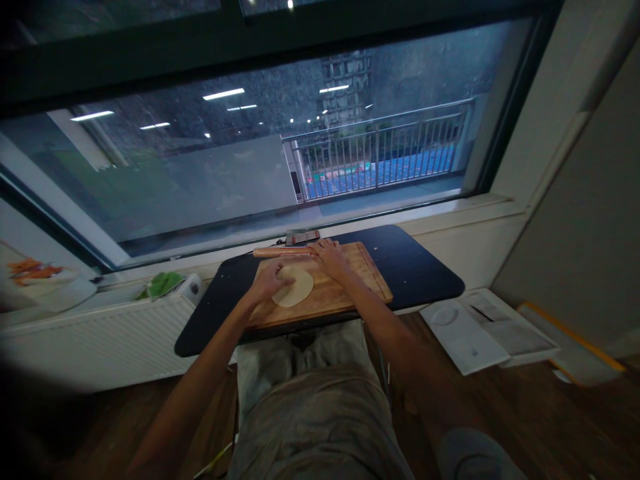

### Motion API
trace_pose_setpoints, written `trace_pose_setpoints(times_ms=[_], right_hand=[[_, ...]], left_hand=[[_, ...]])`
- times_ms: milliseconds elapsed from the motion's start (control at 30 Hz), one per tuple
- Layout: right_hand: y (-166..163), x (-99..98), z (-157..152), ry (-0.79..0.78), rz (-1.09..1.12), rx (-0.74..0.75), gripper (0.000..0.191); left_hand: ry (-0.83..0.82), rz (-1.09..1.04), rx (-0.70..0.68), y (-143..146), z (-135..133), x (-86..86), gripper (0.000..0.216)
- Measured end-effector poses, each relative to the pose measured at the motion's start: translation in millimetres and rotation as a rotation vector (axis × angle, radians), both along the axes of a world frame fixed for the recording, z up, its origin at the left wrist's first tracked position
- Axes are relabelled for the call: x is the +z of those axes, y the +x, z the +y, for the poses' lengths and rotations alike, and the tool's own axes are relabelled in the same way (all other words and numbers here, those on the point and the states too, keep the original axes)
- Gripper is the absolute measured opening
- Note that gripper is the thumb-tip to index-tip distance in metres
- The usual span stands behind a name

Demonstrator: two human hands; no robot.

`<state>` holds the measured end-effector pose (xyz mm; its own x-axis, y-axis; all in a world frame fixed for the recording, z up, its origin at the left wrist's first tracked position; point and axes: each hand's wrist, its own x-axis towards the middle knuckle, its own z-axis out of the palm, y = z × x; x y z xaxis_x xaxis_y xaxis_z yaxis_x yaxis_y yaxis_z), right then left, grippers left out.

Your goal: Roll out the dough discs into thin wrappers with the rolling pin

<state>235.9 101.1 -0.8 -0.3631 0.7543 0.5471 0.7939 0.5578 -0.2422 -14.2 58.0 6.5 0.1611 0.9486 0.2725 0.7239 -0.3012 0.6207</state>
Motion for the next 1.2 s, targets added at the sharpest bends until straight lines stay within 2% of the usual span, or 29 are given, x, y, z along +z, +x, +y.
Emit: trace_pose_setpoints(times_ms=[100,200,333,433,567,633,733,800,867,1000,1133,1200], right_hand=[[-1,3.2,-2,-0.004,0.008,-0.053,0.038],[0,5.9,-4,-0.008,0.01,-0.088,0.04],[1,7.3,-5,-0.008,0.006,-0.127,0.044],[2,7.5,-4,-0.007,-0.001,-0.14,0.045],[3,7.6,-4,-0.013,-0.023,-0.137,0.044],[3,7.7,-5,-0.012,-0.03,-0.131,0.046],[2,8.7,-6,-0.026,-0.029,-0.139,0.047],[2,10.0,-8,-0.042,-0.028,-0.143,0.046],[2,10.9,-8,-0.051,-0.026,-0.138,0.045],[2,9.2,-6,-0.042,-0.01,-0.132,0.045],[2,4.8,-2,-0.018,0.0,-0.105,0.044],[2,3.3,-1,-0.009,0.001,-0.103,0.043]], left_hand=[[0.055,-0.028,0.032,3,-4,8.9,0.025],[0.181,-0.065,0.095,3,-5,26.7,0.022],[0.358,0.021,0.066,3,-11,42.4,0.006],[0.407,0.213,-0.003,6,-20,33.4,0.007],[0.356,0.385,-0.162,11,-37,8.5,0.006],[0.323,0.409,-0.205,11,-45,1.9,0.008],[0.242,0.383,-0.267,6,-54,3.6,0.017],[0.171,0.336,-0.297,1,-55,8.3,0.037],[0.115,0.263,-0.289,-6,-49,11.3,0.05],[0.082,0.151,-0.204,-13,-23,7.6,0.039],[0.063,0.188,-0.088,-4,6,4.2,0.035],[0.045,0.194,-0.091,4,15,6.4,0.037]])
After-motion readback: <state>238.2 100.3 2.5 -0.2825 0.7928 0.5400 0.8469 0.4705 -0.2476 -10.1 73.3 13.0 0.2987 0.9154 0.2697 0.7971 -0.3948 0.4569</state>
